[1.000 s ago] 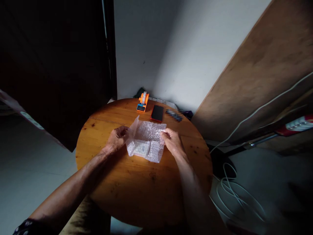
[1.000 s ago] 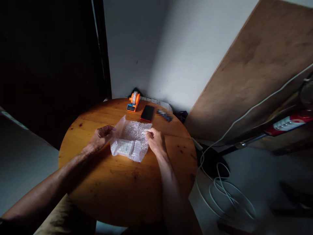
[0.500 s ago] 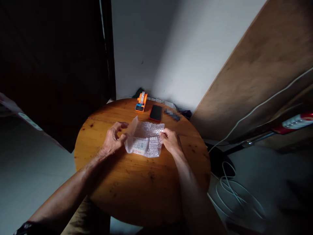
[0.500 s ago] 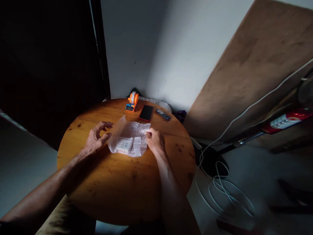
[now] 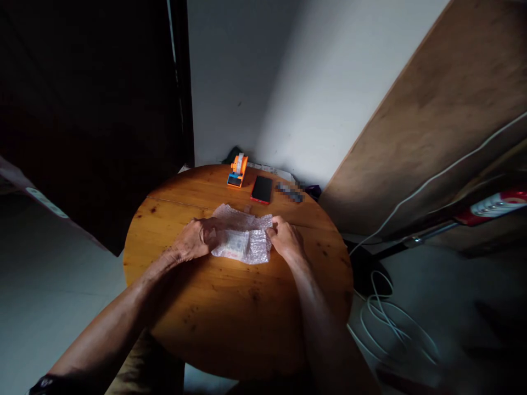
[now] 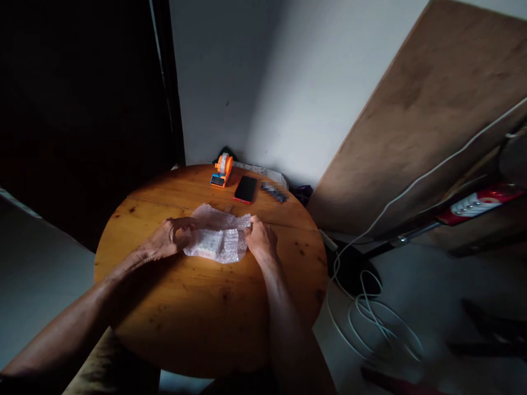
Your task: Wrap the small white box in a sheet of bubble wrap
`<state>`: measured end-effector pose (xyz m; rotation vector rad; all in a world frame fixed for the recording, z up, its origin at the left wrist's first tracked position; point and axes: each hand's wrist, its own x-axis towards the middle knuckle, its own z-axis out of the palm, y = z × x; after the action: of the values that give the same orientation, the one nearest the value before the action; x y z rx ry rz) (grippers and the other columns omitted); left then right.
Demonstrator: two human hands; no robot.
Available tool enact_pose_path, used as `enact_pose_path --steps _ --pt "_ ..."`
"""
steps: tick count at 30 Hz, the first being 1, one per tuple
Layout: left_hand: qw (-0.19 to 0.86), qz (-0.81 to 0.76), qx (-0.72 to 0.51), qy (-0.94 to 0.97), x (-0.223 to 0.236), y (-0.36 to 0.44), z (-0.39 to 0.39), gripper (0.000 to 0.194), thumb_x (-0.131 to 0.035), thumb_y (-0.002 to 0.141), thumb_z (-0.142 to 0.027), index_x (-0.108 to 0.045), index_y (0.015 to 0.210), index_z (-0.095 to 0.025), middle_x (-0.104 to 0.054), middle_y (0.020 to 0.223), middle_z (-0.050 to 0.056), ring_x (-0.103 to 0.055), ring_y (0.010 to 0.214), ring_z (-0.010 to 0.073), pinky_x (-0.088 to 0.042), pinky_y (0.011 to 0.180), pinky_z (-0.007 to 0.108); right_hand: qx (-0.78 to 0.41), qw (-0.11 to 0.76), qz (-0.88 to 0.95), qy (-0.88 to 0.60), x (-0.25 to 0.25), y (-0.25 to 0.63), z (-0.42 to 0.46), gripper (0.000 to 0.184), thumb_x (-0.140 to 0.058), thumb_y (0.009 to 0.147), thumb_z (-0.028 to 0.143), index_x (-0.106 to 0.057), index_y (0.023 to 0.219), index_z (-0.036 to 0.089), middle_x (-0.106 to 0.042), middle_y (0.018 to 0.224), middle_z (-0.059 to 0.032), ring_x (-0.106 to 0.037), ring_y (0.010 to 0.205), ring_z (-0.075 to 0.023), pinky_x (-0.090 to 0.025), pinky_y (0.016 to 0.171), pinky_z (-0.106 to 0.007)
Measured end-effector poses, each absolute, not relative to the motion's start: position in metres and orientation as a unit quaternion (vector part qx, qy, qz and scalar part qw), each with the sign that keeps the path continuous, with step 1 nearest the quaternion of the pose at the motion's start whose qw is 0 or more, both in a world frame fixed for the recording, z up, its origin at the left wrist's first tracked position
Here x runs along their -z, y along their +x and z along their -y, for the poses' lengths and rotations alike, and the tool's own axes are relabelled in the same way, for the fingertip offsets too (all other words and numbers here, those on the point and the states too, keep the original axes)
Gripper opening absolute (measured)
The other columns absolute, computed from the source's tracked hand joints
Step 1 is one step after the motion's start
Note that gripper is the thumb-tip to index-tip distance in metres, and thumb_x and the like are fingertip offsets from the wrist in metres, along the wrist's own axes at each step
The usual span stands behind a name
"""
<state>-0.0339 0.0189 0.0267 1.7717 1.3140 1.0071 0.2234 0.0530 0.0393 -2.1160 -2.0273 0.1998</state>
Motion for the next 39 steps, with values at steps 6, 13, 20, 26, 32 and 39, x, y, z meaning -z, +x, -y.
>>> enact_pose_path --steps 6,13,20,26,32,39 --pt "0.342 -0.467 -0.393 0.714 -0.034 -0.037 -0.017 0.039 -0.060 0.061 -0.014 -0.076 0.095 -0.022 -0.071 0.081 0.006 -0.063 0.078 0.0265 -0.047 0.073 0.036 -0.078 0.115 0.677 -0.722 -0.034 0.225 -0.056 0.040 -0.056 0.091 0.026 -0.055 0.130 0.023 -0.074 0.106 -0.0091 -0.069 0.098 -0.0257 -0.043 0.072 -0.030" --pt "0.387 -0.423 -0.292 0.766 -0.054 -0.045 0.004 0.029 -0.058 0.080 -0.024 -0.074 0.104 -0.023 -0.075 0.087 0.005 -0.067 0.077 0.0243 -0.048 0.067 0.031 -0.082 0.111 0.678 -0.722 -0.029 0.225 -0.058 0.041 -0.055 0.092 0.027 -0.054 0.132 0.022 -0.075 0.106 -0.0088 -0.069 0.100 -0.0249 -0.044 0.073 -0.030" --pt "0.219 -0.459 -0.154 0.847 -0.050 -0.050 0.037 0.032 -0.045 0.097 -0.036 -0.072 0.089 -0.021 -0.071 0.074 0.003 -0.064 0.066 0.0161 -0.046 0.068 0.026 -0.064 0.096 0.680 -0.724 -0.026 0.227 -0.060 0.045 -0.058 0.091 0.030 -0.051 0.135 0.022 -0.074 0.110 -0.0087 -0.069 0.103 -0.0254 -0.044 0.074 -0.030" --pt "0.165 -0.492 -0.129 0.845 -0.051 -0.038 0.037 0.026 -0.047 0.098 -0.035 -0.069 0.106 -0.025 -0.074 0.094 0.004 -0.068 0.083 0.0194 -0.049 0.076 0.031 -0.062 0.112 0.686 -0.716 -0.026 0.227 -0.058 0.037 -0.057 0.090 0.029 -0.055 0.127 0.025 -0.075 0.107 -0.0054 -0.069 0.101 -0.0237 -0.044 0.075 -0.029" --pt "0.136 -0.481 -0.140 0.855 -0.055 -0.021 0.027 0.042 -0.062 0.089 -0.041 -0.059 0.125 -0.019 -0.065 0.121 0.012 -0.061 0.111 0.0274 -0.051 0.095 0.042 -0.064 0.133 0.698 -0.701 -0.030 0.223 -0.052 0.038 -0.055 0.089 0.022 -0.054 0.126 0.027 -0.075 0.104 -0.0019 -0.069 0.097 -0.0222 -0.043 0.073 -0.029" --pt "0.168 -0.460 -0.142 0.860 -0.023 -0.021 0.018 0.093 -0.072 0.078 -0.043 -0.026 0.154 -0.016 -0.050 0.144 0.020 -0.048 0.132 0.0364 -0.043 0.109 0.052 -0.047 0.131 0.695 -0.706 -0.040 0.223 -0.048 0.039 -0.057 0.089 0.019 -0.054 0.127 0.024 -0.074 0.106 -0.0044 -0.068 0.097 -0.0236 -0.043 0.070 -0.030"
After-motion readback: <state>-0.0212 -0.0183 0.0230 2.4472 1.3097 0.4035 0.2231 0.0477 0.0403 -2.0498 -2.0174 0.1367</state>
